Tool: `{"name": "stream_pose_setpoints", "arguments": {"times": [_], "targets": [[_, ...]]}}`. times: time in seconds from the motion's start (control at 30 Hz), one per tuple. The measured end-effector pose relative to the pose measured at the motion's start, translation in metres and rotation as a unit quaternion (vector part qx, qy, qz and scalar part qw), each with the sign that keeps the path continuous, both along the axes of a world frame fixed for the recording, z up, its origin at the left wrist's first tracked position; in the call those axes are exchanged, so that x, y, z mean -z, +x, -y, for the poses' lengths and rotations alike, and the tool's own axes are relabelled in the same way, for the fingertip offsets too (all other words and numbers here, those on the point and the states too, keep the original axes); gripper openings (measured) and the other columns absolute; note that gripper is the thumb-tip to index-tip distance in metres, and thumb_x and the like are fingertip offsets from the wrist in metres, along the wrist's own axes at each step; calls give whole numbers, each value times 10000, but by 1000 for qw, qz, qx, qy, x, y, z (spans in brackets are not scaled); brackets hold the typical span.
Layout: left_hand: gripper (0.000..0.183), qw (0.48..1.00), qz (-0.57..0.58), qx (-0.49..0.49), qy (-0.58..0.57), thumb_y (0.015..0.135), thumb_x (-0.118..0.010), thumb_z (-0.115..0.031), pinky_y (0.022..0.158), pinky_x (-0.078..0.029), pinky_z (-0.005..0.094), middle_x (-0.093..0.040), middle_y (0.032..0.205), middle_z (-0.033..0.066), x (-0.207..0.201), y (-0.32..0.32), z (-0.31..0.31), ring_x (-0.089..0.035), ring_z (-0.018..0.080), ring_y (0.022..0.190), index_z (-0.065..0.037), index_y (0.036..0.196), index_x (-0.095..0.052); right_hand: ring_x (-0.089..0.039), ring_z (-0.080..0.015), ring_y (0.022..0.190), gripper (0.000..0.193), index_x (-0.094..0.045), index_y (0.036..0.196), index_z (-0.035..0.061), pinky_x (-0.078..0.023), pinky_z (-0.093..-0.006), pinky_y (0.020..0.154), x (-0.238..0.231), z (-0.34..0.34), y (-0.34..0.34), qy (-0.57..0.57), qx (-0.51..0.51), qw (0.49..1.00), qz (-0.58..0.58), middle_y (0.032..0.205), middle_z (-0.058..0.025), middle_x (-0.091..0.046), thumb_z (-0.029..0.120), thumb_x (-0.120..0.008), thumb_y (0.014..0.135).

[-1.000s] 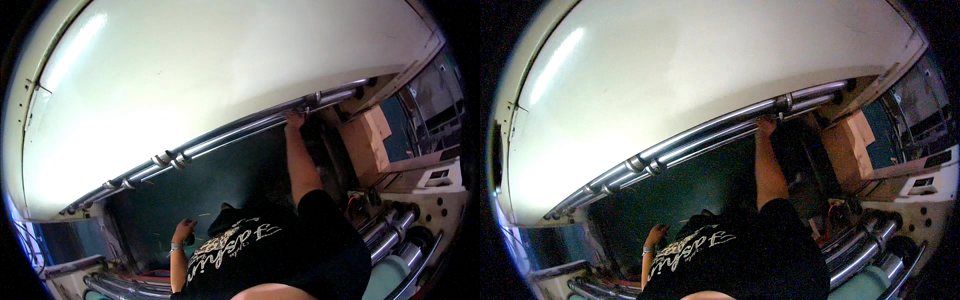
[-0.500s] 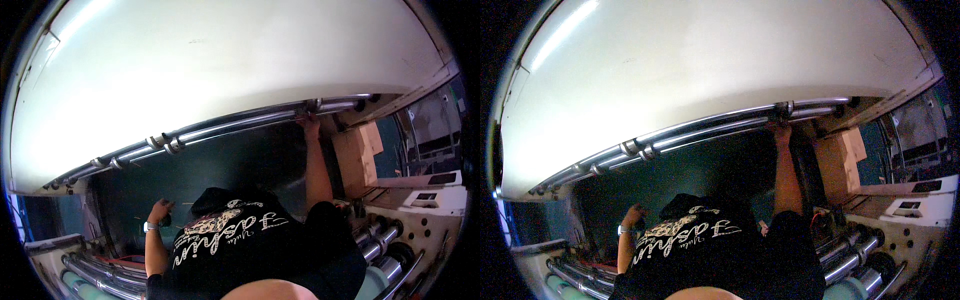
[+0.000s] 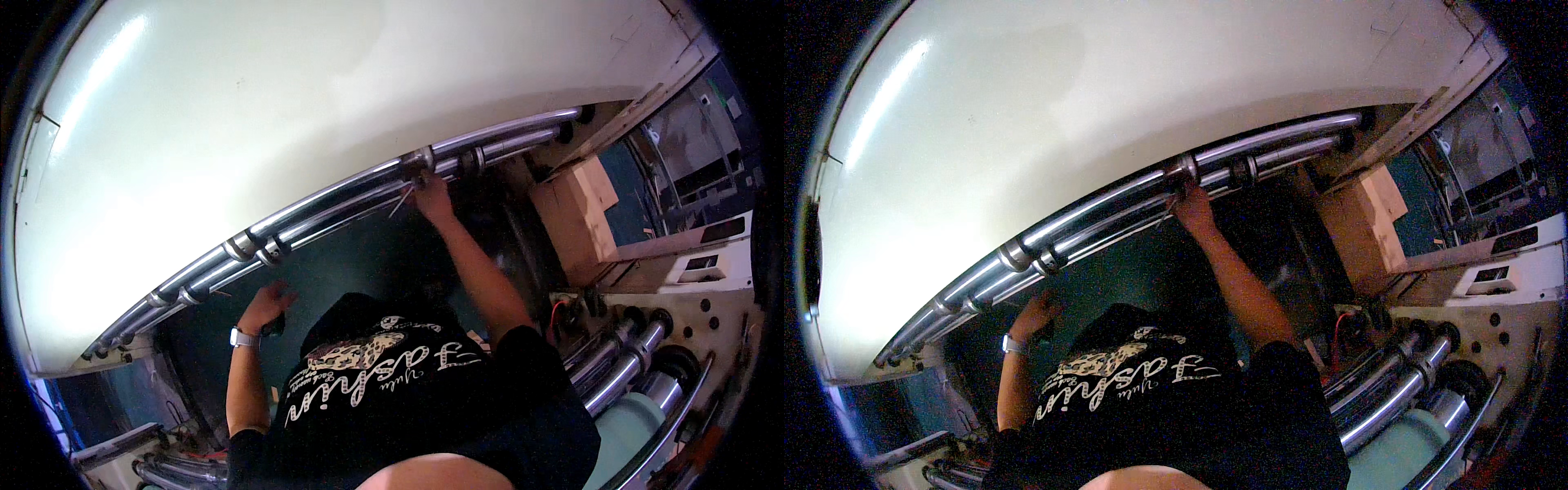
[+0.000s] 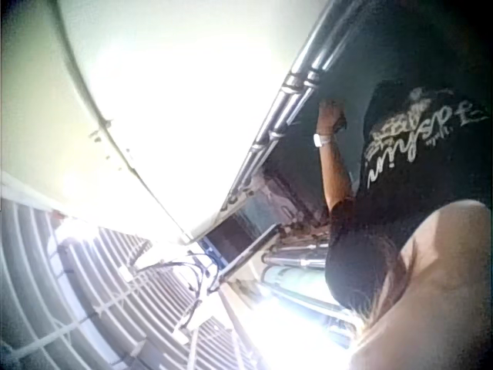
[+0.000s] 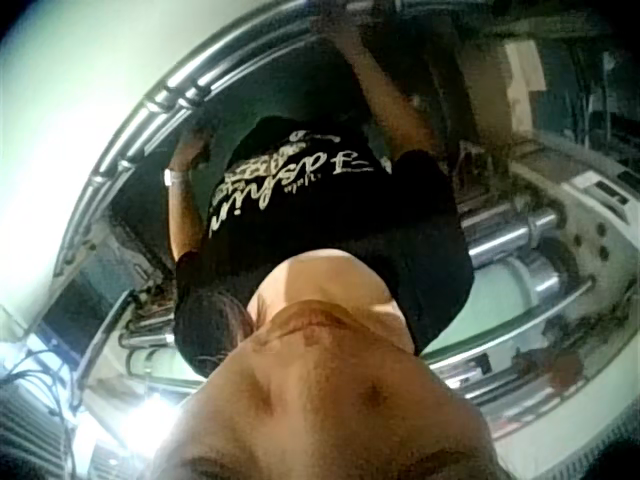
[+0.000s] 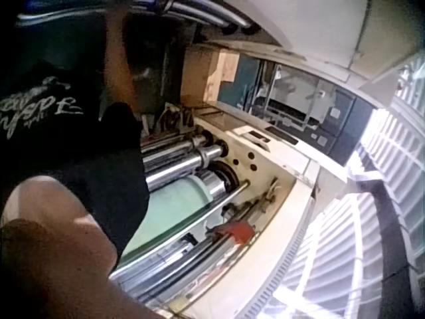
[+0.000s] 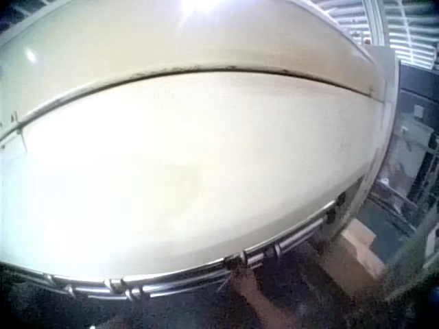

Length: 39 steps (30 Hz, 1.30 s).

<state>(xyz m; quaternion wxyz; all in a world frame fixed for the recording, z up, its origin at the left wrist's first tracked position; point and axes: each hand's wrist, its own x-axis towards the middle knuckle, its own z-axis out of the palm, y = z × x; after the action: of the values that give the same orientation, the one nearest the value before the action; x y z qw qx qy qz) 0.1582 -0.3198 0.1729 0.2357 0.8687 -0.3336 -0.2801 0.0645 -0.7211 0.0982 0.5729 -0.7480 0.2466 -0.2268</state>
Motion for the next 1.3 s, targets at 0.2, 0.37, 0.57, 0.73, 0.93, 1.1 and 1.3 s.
{"name": "stream_pose_setpoints", "arguments": {"times": [0.2, 0.37, 0.57, 0.73, 0.93, 1.1, 1.3], "targets": [[452, 986, -152, -35, 59, 766, -598, -294, 646, -440, 323, -596, 765, 171, -26, 0, 28, -576, 194, 719, 38, 1059, -509, -615, -202, 611, 112, -441, 886, -35, -518, -317, 523, 56, -20, 21, -178, 7, 983, -42, 689, -133, -595, 74, -430, 858], [494, 998, -59, 29, -4, 762, -587, -335, 691, -442, 338, -587, 836, 216, -9, 12, 23, -586, 252, 801, 41, 1068, -487, -614, -198, 655, 111, -445, 850, -20, -509, -310, 565, 47, -36, 18, -78, 37, 996, -5, 703, -127, -592, 87, -424, 869], [698, 995, -74, -25, -65, 730, -616, -404, 735, -445, 329, -593, 855, 200, -44, -12, 52, -589, 266, 815, 45, 1199, -360, -565, -267, 830, 158, -525, 956, 22, -442, -348, 728, -27, -114, -13, -67, -164, 983, -40, 890, -150, -575, 114, -468, 842], [893, 978, -141, 57, -140, 704, -661, -380, 831, -407, 336, -541, 1007, 207, -58, -19, 81, -532, 267, 949, 10, 1312, -135, -542, -238, 923, 358, -491, 1078, 30, -432, -335, 798, -56, -186, -10, 88, -425, 901, 25, 1003, -128, -566, 134, -572, 745], [918, 967, -181, 87, -157, 698, -676, -339, 834, -412, 307, -540, 1029, 177, -64, -17, 74, -526, 229, 954, 4, 1327, -101, -554, -191, 831, 272, -524, 969, 27, -447, -308, 734, -72, -181, 3, 105, -431, 891, -94, 900, -101, -581, 152, -599, 740], [471, 969, -169, 23, -176, 754, -629, -288, 741, -434, 287, -552, 973, 123, -63, 41, -4, -539, 196, 855, -11, 1102, -474, -449, -74, 571, 135, -581, 890, 73, -362, -217, 487, -83, -86, -3, 67, -24, 996, 58, 688, 8, -519, 117, -599, 763], [127, 992, -94, -9, -86, 800, -558, -133, 715, -420, 255, -552, 756, 32, -60, 94, -66, -512, 110, 766, -7, 808, -543, -434, -69, 555, 47, -552, 787, 69, -348, -216, 452, -29, -3, 2, 34, 118, 984, 130, 668, 10, -533, 98, -589, 786]]}}
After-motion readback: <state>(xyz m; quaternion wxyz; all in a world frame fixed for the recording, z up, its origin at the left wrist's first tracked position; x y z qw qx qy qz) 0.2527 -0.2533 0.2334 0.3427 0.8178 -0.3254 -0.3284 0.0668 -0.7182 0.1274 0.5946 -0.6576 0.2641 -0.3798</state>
